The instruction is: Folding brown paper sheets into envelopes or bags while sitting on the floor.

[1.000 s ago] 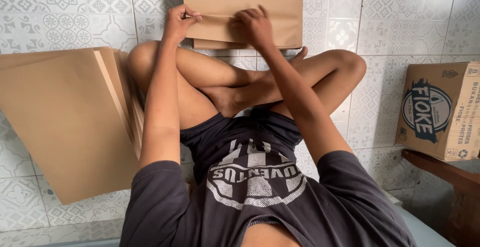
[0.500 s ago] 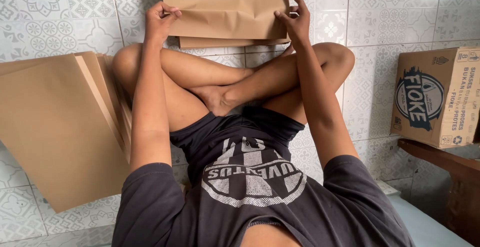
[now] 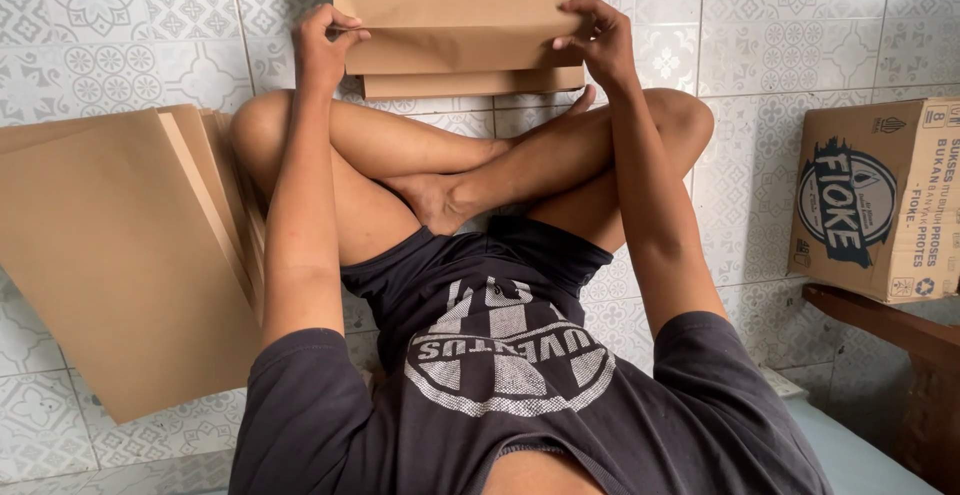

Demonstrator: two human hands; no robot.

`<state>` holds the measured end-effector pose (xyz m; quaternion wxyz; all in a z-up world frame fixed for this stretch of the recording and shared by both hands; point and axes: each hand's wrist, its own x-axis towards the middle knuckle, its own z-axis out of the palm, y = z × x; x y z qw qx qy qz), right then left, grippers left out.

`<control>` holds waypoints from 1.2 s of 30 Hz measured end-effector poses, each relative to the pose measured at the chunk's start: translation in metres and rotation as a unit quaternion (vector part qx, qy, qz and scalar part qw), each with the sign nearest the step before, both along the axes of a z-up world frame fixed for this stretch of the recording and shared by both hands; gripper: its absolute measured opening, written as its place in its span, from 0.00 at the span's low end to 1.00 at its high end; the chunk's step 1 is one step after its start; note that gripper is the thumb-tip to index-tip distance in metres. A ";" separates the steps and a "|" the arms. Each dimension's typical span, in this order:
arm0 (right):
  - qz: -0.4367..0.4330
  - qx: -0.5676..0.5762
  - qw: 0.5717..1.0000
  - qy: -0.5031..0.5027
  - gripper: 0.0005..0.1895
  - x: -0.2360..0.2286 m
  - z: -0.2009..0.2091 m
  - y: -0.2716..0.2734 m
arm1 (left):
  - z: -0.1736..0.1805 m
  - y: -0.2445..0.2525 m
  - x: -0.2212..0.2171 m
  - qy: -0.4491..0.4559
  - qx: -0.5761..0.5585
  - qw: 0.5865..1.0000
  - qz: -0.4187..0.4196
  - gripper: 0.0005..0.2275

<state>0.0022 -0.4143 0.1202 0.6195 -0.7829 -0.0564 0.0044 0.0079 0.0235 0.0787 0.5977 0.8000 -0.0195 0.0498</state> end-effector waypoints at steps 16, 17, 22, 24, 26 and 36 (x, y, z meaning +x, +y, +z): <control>-0.105 -0.324 0.936 -0.090 0.32 -0.002 -0.029 0.007 | -0.012 -0.010 -0.001 -0.197 0.365 0.910 0.002 0.03; -0.118 -0.386 0.909 -0.101 0.32 -0.001 -0.035 0.007 | -0.014 -0.011 0.000 -0.209 0.377 0.903 0.010 0.03; -0.049 -0.455 0.872 -0.171 0.33 0.007 -0.042 0.056 | -0.017 -0.014 0.003 -0.249 0.411 0.876 0.043 0.03; 0.003 -0.453 0.864 -0.222 0.36 0.006 -0.034 0.102 | -0.017 -0.015 0.002 -0.255 0.427 0.867 0.044 0.03; 0.104 -0.441 0.852 -0.262 0.35 0.005 -0.028 0.155 | -0.017 -0.016 0.004 -0.265 0.436 0.859 0.048 0.05; 0.127 -0.414 0.844 -0.317 0.10 0.016 -0.036 0.092 | -0.009 -0.016 -0.003 -0.240 0.431 0.867 0.066 0.05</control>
